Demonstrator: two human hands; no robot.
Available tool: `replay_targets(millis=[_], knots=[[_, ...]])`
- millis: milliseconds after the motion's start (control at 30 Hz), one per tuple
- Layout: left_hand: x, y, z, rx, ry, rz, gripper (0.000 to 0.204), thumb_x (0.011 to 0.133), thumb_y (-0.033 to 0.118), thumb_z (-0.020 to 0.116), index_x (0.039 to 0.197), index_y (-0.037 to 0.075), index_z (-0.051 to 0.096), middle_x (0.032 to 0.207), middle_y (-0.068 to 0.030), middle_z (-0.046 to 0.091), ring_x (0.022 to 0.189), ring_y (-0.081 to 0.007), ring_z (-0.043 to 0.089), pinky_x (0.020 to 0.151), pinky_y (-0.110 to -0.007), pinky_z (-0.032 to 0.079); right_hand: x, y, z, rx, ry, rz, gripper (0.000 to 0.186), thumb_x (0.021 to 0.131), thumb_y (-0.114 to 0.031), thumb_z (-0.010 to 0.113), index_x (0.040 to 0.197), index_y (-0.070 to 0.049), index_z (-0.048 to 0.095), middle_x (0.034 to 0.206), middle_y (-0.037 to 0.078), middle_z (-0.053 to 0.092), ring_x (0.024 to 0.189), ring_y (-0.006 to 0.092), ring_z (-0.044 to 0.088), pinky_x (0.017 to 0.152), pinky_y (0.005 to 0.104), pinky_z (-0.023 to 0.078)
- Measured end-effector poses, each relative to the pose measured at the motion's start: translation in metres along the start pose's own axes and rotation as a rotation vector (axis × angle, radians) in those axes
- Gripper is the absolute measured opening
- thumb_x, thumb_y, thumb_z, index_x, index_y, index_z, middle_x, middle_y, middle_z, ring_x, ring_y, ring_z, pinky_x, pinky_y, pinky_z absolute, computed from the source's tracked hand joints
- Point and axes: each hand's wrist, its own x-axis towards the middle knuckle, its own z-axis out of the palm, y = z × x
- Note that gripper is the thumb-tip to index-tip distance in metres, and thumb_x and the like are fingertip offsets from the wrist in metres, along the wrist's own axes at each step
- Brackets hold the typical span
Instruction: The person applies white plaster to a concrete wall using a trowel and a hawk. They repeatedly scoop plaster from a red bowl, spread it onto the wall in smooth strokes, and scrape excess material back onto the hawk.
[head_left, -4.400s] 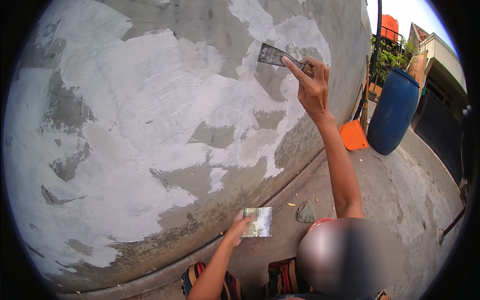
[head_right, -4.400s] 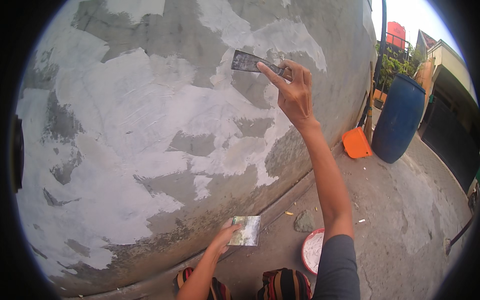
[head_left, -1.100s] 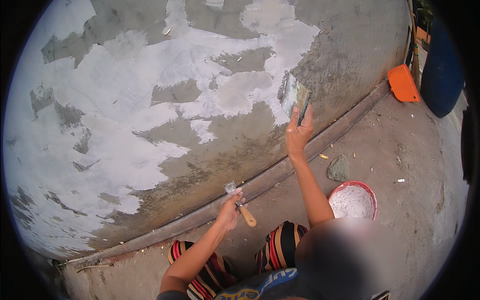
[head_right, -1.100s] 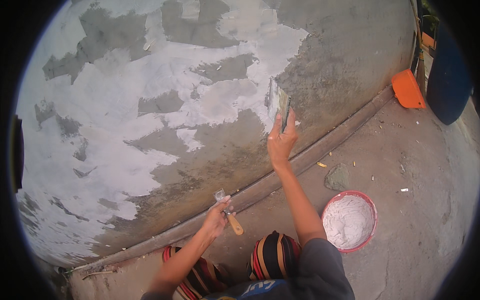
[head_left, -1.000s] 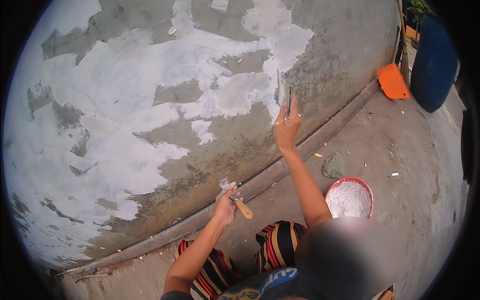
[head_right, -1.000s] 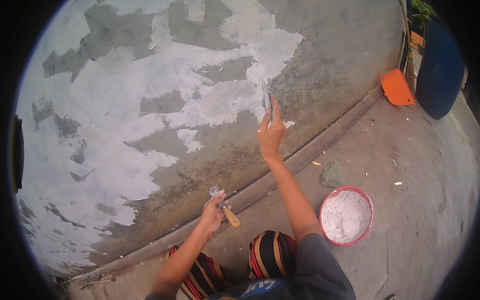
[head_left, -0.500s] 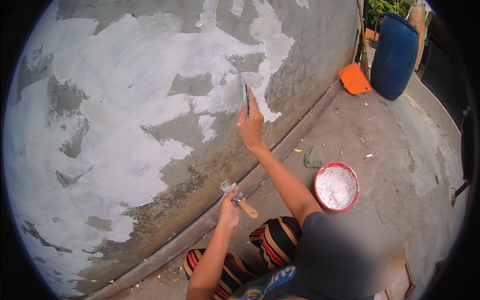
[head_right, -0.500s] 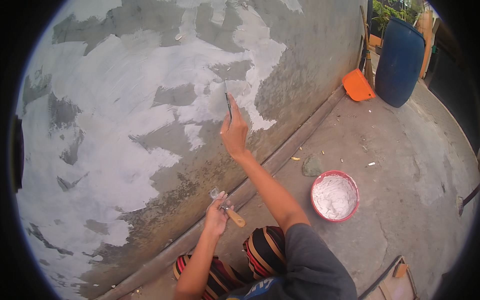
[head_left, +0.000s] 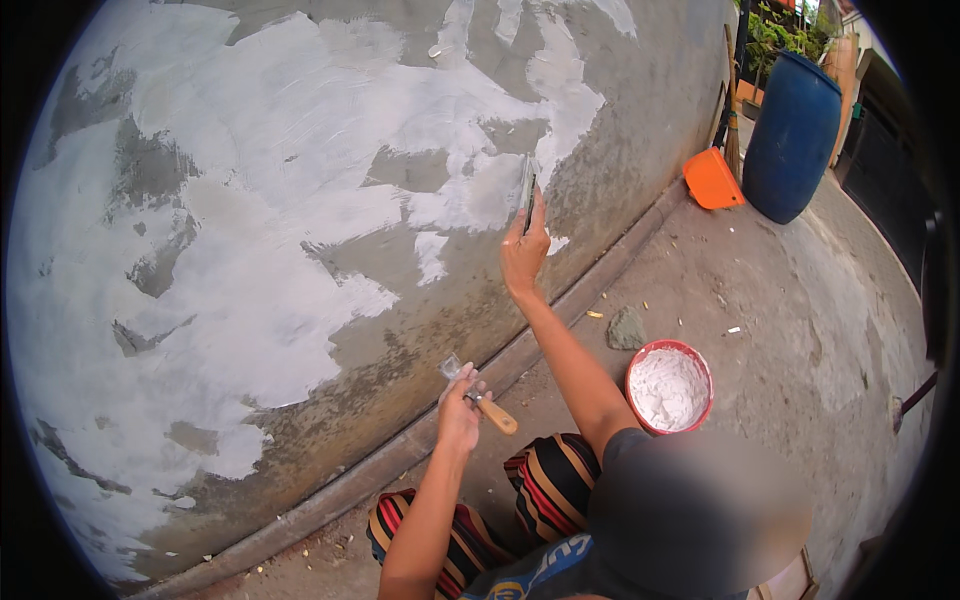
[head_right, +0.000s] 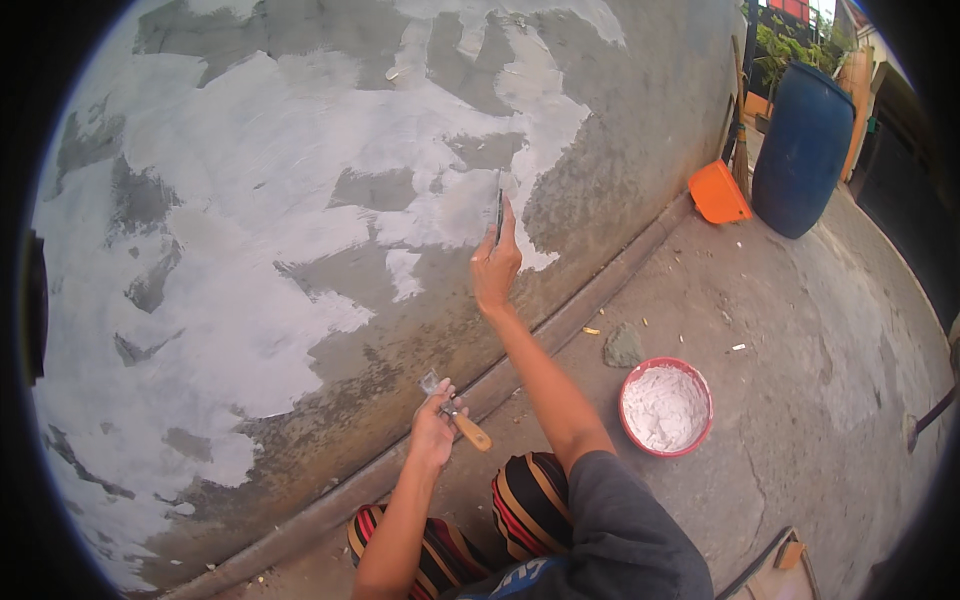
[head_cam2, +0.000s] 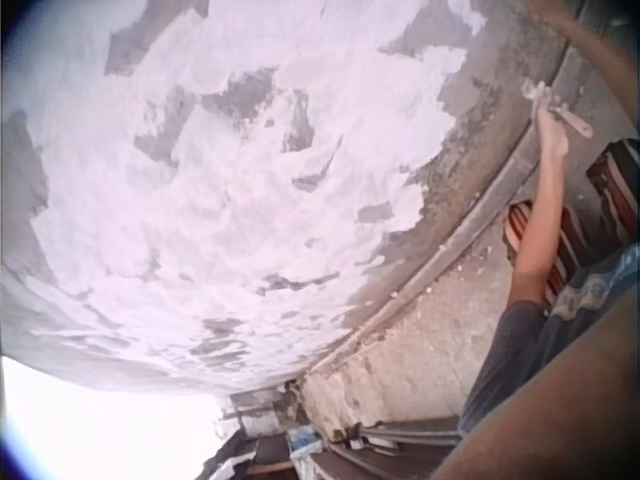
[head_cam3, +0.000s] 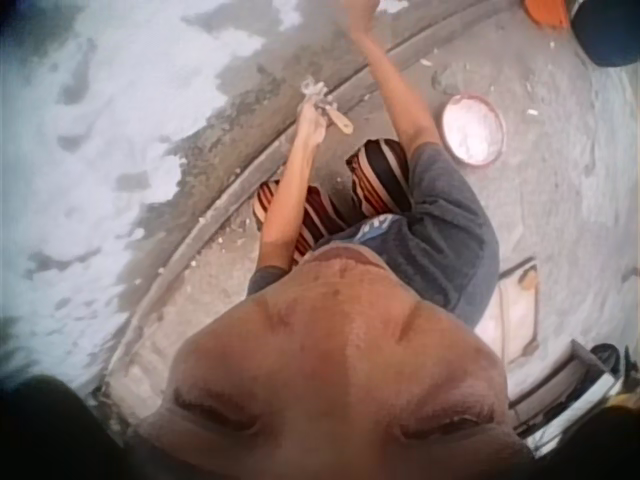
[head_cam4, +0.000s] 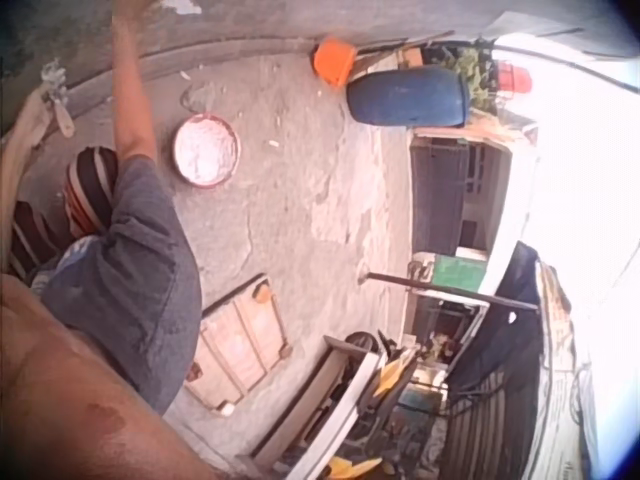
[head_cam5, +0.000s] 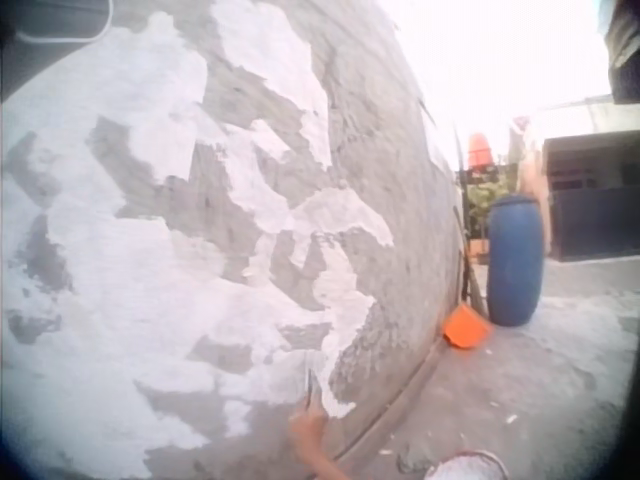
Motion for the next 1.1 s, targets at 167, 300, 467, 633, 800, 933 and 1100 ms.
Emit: replay_targets(millis=[167, 300, 467, 633, 800, 933, 1100], knots=[[0.001, 0.0, 0.001, 0.01, -0.016, -0.007, 0.042, 0.096, 0.013, 0.052, 0.138, 0.005, 0.049, 0.137, -0.0051, 0.048, 0.102, -0.0173, 0.055, 0.095, -0.037, 0.049, -0.014, 0.003, 0.003, 0.039, 0.057, -0.502, 0.041, 0.1, -0.007, 0.044, 0.14, 0.0, 0.046, 0.112, 0.023, 0.066, 0.092, 0.028, 0.066, 0.08, 0.0345, 0.049], [-0.001, -0.002, 0.002, 0.016, -0.04, -0.002, 0.044, 0.095, 0.016, 0.054, 0.138, 0.006, 0.049, 0.135, -0.0047, 0.048, 0.107, -0.0181, 0.052, 0.098, -0.038, 0.047, 0.01, 0.031, -0.01, 0.005, 0.169, -0.143, 0.04, 0.1, -0.008, 0.045, 0.139, 0.001, 0.046, 0.11, 0.024, 0.066, 0.09, 0.0276, 0.065, 0.081, 0.0366, 0.048], [-0.003, -0.002, 0.003, 0.031, -0.045, 0.003, 0.043, 0.096, 0.016, 0.053, 0.138, 0.006, 0.049, 0.136, -0.0053, 0.048, 0.108, -0.0183, 0.052, 0.099, -0.038, 0.046, 0.016, 0.031, -0.001, -0.029, 0.152, -0.089, 0.04, 0.098, -0.003, 0.044, 0.137, 0.002, 0.047, 0.124, 0.024, 0.061, 0.107, 0.0334, 0.064, 0.087, 0.0384, 0.049], [0.005, -0.005, -0.002, 0.029, -0.055, -0.014, 0.048, 0.094, 0.016, 0.052, 0.141, 0.007, 0.046, 0.142, -0.0059, 0.044, 0.112, -0.0197, 0.05, 0.102, -0.039, 0.044, -0.011, -0.005, 0.009, 0.043, 0.056, -0.551, 0.038, 0.099, -0.007, 0.046, 0.135, 0.004, 0.048, 0.12, 0.023, 0.063, 0.108, 0.0316, 0.065, 0.088, 0.0392, 0.049], [0.007, -0.005, -0.001, 0.017, -0.066, -0.016, 0.049, 0.092, 0.017, 0.055, 0.139, 0.008, 0.049, 0.142, -0.0052, 0.045, 0.115, -0.0206, 0.049, 0.101, -0.039, 0.045, 0.018, -0.064, -0.011, 0.168, 0.105, -0.556, 0.035, 0.098, 0.0, 0.046, 0.133, 0.001, 0.052, 0.126, 0.018, 0.063, 0.11, 0.0299, 0.065, 0.089, 0.0344, 0.051], [0.008, -0.003, 0.0, -0.012, -0.031, -0.027, 0.037, 0.098, 0.016, 0.052, 0.134, 0.008, 0.054, 0.134, -0.0029, 0.052, 0.107, -0.0189, 0.055, 0.095, -0.037, 0.049, 0.08, -0.11, -0.002, 0.097, 0.146, -0.651, 0.039, 0.096, 0.003, 0.046, 0.133, -0.003, 0.053, 0.122, 0.016, 0.065, 0.106, 0.0326, 0.066, 0.087, 0.0351, 0.052], [0.014, -0.003, -0.007, -0.03, -0.062, -0.012, 0.046, 0.092, 0.019, 0.058, 0.137, 0.009, 0.052, 0.134, -0.0027, 0.052, 0.108, -0.0167, 0.054, 0.094, -0.038, 0.05, 0.101, -0.139, 0.017, 0.055, 0.154, -0.701, 0.049, 0.089, 0.008, 0.048, 0.134, -0.009, 0.054, 0.119, 0.015, 0.065, 0.1, 0.0325, 0.067, 0.092, 0.0394, 0.05]])
